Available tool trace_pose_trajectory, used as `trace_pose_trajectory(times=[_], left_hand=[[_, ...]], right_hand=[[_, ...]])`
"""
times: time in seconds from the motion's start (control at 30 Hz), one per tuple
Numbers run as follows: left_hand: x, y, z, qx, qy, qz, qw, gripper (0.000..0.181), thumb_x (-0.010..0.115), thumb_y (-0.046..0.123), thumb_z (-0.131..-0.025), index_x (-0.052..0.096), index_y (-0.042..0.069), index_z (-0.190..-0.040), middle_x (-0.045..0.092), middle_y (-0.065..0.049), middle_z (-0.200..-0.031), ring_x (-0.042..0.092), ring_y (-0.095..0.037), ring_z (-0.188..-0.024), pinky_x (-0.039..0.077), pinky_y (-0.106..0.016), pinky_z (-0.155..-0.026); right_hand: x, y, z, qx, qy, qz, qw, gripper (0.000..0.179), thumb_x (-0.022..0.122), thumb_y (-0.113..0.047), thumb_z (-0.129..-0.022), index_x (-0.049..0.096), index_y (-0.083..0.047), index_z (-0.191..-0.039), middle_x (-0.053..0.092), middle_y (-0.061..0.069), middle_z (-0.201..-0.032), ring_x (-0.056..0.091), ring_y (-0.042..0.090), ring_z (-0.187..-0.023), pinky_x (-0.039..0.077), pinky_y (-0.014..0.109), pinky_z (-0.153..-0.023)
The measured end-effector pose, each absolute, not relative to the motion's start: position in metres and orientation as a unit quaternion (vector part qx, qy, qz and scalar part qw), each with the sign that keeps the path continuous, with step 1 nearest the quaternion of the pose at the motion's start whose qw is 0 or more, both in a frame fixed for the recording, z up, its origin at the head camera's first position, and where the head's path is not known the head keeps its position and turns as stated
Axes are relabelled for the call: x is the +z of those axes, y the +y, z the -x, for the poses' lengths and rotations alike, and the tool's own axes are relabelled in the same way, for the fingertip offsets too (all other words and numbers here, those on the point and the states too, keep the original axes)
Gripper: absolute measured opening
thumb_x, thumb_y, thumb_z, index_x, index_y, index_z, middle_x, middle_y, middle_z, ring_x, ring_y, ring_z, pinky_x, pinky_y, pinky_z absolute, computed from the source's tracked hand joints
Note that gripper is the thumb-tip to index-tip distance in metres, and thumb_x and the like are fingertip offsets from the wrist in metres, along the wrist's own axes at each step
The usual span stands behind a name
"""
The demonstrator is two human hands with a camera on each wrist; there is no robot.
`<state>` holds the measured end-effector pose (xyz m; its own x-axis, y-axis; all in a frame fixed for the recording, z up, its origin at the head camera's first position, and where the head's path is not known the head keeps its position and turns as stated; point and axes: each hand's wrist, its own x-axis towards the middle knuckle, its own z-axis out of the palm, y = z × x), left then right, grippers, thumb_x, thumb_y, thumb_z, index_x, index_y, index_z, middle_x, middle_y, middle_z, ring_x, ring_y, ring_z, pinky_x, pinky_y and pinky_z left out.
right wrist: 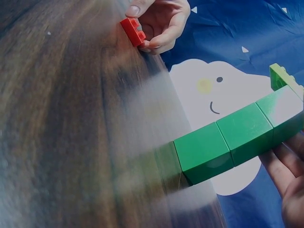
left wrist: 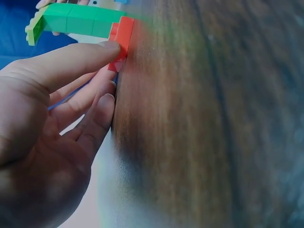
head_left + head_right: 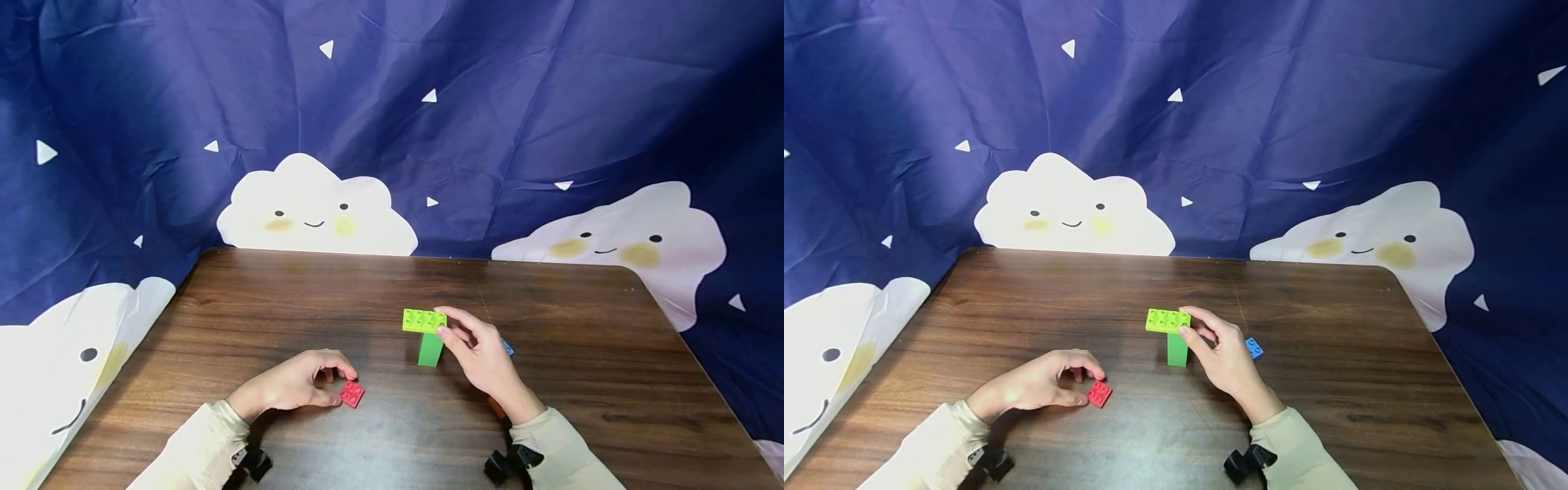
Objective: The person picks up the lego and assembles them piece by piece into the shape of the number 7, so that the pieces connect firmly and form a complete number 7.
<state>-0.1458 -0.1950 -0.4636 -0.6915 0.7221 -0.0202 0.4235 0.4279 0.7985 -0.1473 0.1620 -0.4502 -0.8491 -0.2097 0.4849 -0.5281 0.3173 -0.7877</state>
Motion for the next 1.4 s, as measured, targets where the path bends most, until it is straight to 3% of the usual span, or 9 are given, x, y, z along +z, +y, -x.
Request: trace_pose_trajectory(times=[0.23,0.5,0.7,0.9,1.17,1.4], left_hand=[[-0.467,-0.194,0.146,0.401,0.818,-0.382,0.158,0.04,0.084,-0.004,-0.087,0.075,0.011,-0.123,0.073,0.0,-0.114,0.065,-0.013,-0.102,0.058,-0.025,-0.092],[-0.466,-0.194,0.145,0.413,0.82,-0.362,0.161,0.036,0.084,0.0,-0.089,0.075,0.013,-0.122,0.073,0.0,-0.113,0.065,-0.013,-0.101,0.058,-0.024,-0.088],[-0.465,-0.194,0.147,0.428,0.812,-0.371,0.139,0.033,0.083,0.001,-0.092,0.074,0.011,-0.122,0.074,-0.004,-0.118,0.07,-0.022,-0.102,0.062,-0.028,-0.089],[-0.465,-0.193,0.147,0.452,0.803,-0.365,0.134,0.032,0.081,-0.002,-0.092,0.073,0.007,-0.122,0.073,-0.008,-0.121,0.07,-0.016,-0.107,0.064,-0.03,-0.092],[-0.459,-0.188,0.148,0.475,0.803,-0.343,0.112,0.038,0.085,-0.004,-0.088,0.074,0.009,-0.121,0.073,-0.006,-0.12,0.073,-0.024,-0.096,0.064,-0.027,-0.085],[-0.456,-0.186,0.15,0.497,0.801,-0.323,0.084,0.039,0.083,-0.005,-0.088,0.075,0.007,-0.124,0.075,-0.01,-0.116,0.069,-0.009,-0.088,0.061,-0.024,-0.075]], right_hand=[[-0.451,0.163,0.148,0.533,-0.801,-0.229,0.151,0.032,0.07,0.002,-0.101,0.072,-0.004,-0.132,0.038,-0.005,-0.074,0.035,-0.002,-0.065,0.032,0.023,-0.05],[-0.451,0.163,0.148,0.536,-0.799,-0.229,0.148,0.032,0.069,0.002,-0.101,0.072,-0.004,-0.132,0.038,-0.006,-0.075,0.036,-0.002,-0.066,0.033,0.023,-0.05],[-0.451,0.163,0.148,0.536,-0.799,-0.228,0.149,0.032,0.069,0.002,-0.101,0.072,-0.004,-0.132,0.038,-0.006,-0.075,0.036,-0.002,-0.066,0.033,0.023,-0.05],[-0.451,0.163,0.148,0.537,-0.799,-0.227,0.146,0.032,0.069,0.002,-0.101,0.072,-0.004,-0.133,0.038,-0.007,-0.075,0.037,-0.002,-0.065,0.034,0.023,-0.051],[-0.452,0.163,0.147,0.537,-0.798,-0.228,0.15,0.032,0.069,0.003,-0.101,0.072,-0.003,-0.132,0.039,-0.005,-0.076,0.038,-0.001,-0.067,0.034,0.023,-0.051],[-0.452,0.163,0.148,0.534,-0.8,-0.225,0.156,0.032,0.07,0.003,-0.1,0.073,-0.004,-0.131,0.04,-0.003,-0.075,0.038,0.001,-0.066,0.032,0.023,-0.05]])
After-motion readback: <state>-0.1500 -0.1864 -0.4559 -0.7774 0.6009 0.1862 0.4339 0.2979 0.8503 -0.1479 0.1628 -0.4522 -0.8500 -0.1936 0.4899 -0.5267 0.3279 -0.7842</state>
